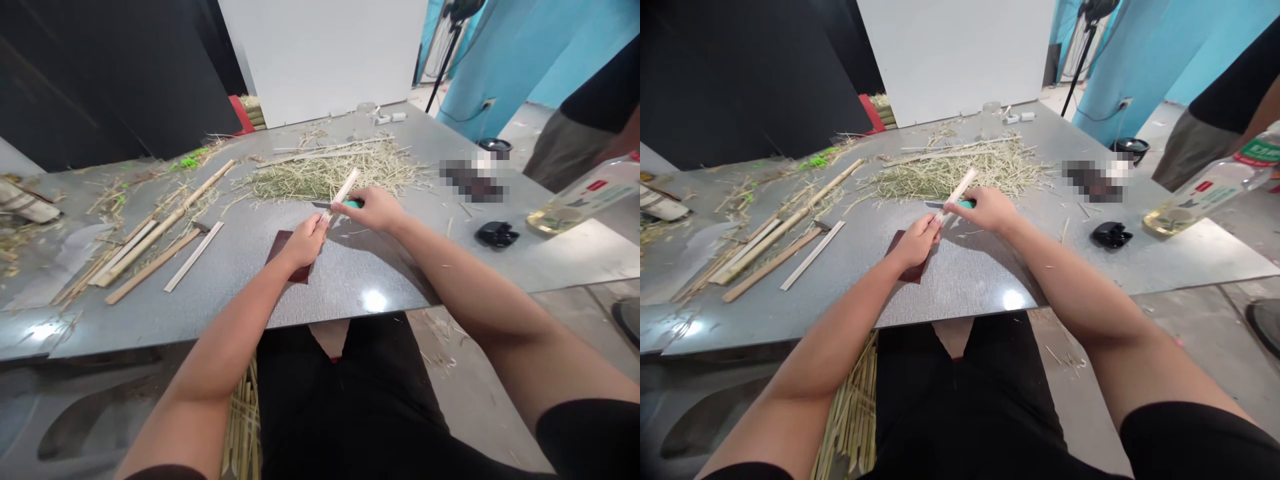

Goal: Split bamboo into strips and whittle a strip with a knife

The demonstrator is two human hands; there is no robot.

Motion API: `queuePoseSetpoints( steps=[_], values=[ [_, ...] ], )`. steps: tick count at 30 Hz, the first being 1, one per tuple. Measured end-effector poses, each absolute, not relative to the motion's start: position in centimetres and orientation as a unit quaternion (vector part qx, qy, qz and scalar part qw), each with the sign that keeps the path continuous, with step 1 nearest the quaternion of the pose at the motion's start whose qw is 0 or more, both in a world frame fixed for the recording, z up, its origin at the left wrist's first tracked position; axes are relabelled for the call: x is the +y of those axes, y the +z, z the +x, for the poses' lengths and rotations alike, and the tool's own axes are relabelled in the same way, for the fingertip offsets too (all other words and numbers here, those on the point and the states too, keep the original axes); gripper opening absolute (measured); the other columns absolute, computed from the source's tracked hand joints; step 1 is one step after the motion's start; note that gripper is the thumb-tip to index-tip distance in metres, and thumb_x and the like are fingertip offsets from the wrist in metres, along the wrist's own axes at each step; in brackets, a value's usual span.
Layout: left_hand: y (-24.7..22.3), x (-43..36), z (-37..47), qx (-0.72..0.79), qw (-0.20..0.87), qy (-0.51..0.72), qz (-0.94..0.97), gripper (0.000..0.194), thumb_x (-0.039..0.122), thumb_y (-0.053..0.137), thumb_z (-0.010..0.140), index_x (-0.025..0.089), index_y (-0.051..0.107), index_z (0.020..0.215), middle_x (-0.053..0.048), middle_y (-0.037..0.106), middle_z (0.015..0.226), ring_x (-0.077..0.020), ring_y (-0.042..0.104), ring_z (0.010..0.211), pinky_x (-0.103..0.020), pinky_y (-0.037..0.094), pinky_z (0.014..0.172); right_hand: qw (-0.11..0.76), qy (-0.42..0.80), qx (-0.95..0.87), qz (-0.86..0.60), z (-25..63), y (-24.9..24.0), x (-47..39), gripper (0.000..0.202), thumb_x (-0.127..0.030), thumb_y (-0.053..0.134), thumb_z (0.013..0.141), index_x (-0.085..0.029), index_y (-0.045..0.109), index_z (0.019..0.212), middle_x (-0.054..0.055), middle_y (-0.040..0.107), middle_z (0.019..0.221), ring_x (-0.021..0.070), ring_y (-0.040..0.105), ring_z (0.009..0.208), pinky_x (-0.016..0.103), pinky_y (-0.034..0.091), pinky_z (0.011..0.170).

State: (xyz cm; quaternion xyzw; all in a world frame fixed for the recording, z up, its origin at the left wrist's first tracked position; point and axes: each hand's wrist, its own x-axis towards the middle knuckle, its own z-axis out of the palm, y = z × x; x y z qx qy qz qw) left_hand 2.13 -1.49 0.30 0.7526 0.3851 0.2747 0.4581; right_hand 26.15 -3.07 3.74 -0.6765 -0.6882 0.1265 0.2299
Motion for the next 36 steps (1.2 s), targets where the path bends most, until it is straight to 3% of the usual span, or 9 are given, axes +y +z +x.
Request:
queuePoseSetpoints(
  steps=[13, 18, 24, 36],
  values=[
    [0.02, -1.31, 1.96, 0.389, 0.453, 0.258, 0.76, 0.041, 0.057, 0.044, 0.113, 0.02, 0.054, 0.096, 0.002, 0.053, 0.076, -0.0083, 0.046, 0.067, -0.027, 0.036, 0.067, 0.188, 0.174, -0.703, -0.664, 26.16, 3.69, -2.98, 0.087, -0.1, 0.049, 0.095, -0.015, 0.068, 0.086, 0.009, 0.064, 0.08, 0.0119, 0.049, 0.074, 0.03, 0.028, 0.074],
    [0.21, -1.39, 1.92, 0.393, 0.449, 0.249, 0.763, 0.042, 0.057, 0.046, 0.112, 0.019, 0.055, 0.094, 0.001, 0.054, 0.078, -0.0081, 0.043, 0.067, -0.027, 0.034, 0.067, 0.152, 0.21, -0.716, -0.648, 26.02, 3.34, -2.75, 0.08, -0.092, 0.05, 0.1, -0.015, 0.07, 0.09, 0.008, 0.067, 0.086, 0.0108, 0.048, 0.072, 0.03, 0.03, 0.074],
    [0.24, -1.34, 1.96, 0.391, 0.435, 0.253, 0.771, 0.042, 0.056, 0.044, 0.112, 0.02, 0.053, 0.094, 0.002, 0.053, 0.077, -0.0082, 0.043, 0.067, -0.026, 0.032, 0.067, 0.185, 0.211, -0.721, -0.634, 26.15, 3.17, -2.78, 0.078, -0.091, 0.049, 0.101, -0.019, 0.078, 0.106, 0.009, 0.068, 0.086, 0.013, 0.052, 0.077, 0.029, 0.033, 0.075],
    [0.67, -1.64, 1.9, 0.401, 0.424, 0.255, 0.771, 0.041, 0.056, 0.043, 0.113, 0.02, 0.052, 0.095, 0.002, 0.053, 0.077, -0.0088, 0.046, 0.069, -0.026, 0.035, 0.071, 0.207, 0.188, -0.716, -0.64, 25.74, 3.68, -3.21, 0.076, -0.093, 0.049, 0.101, -0.024, 0.081, 0.11, 0.007, 0.069, 0.086, 0.0124, 0.051, 0.074, 0.03, 0.03, 0.071]
  ],
)
